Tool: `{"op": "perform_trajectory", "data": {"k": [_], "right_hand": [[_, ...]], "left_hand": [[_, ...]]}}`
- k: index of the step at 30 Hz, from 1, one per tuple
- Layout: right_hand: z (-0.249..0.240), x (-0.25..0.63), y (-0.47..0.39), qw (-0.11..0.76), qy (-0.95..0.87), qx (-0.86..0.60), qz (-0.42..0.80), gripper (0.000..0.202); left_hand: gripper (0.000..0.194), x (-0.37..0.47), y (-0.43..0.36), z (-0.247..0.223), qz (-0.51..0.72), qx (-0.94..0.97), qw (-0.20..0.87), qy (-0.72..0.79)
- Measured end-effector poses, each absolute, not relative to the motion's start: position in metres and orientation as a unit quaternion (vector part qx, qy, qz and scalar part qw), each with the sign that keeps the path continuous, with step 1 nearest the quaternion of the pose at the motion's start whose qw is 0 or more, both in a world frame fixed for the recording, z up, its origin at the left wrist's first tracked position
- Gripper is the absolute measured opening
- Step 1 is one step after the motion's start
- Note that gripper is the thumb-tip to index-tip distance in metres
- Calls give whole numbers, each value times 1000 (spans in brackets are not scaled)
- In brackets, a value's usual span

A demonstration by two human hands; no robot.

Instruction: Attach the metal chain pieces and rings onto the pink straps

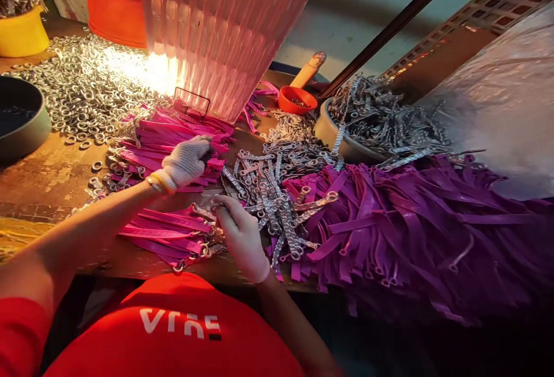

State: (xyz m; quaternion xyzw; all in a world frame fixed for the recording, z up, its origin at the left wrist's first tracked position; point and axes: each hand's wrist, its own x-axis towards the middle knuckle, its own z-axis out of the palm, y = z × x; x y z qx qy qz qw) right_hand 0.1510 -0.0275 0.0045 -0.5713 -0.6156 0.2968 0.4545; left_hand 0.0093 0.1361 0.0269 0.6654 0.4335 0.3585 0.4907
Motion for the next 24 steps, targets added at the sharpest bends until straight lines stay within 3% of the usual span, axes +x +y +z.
{"op": "perform_trajectory", "data": {"k": [2,6,15,19,22,24], "right_hand": [[8,150,-25,463,-622,-566,280,25],[9,140,-15,432,-682,-539,241,27],[16,114,-21,227,-815,-520,116,24],[22,114,-30,200,-828,-519,70,27],[19,115,-33,196,-828,-523,53,26],[15,115,-35,187,-827,-528,46,23]], "left_hand": [[7,-13,111,34,328,675,507,423],[21,-55,60,34,313,600,585,447],[41,-66,-3,19,298,527,653,455],[40,-63,-9,16,340,464,704,417],[40,-61,-12,14,329,479,698,418],[35,-61,-14,11,307,563,635,431]]}}
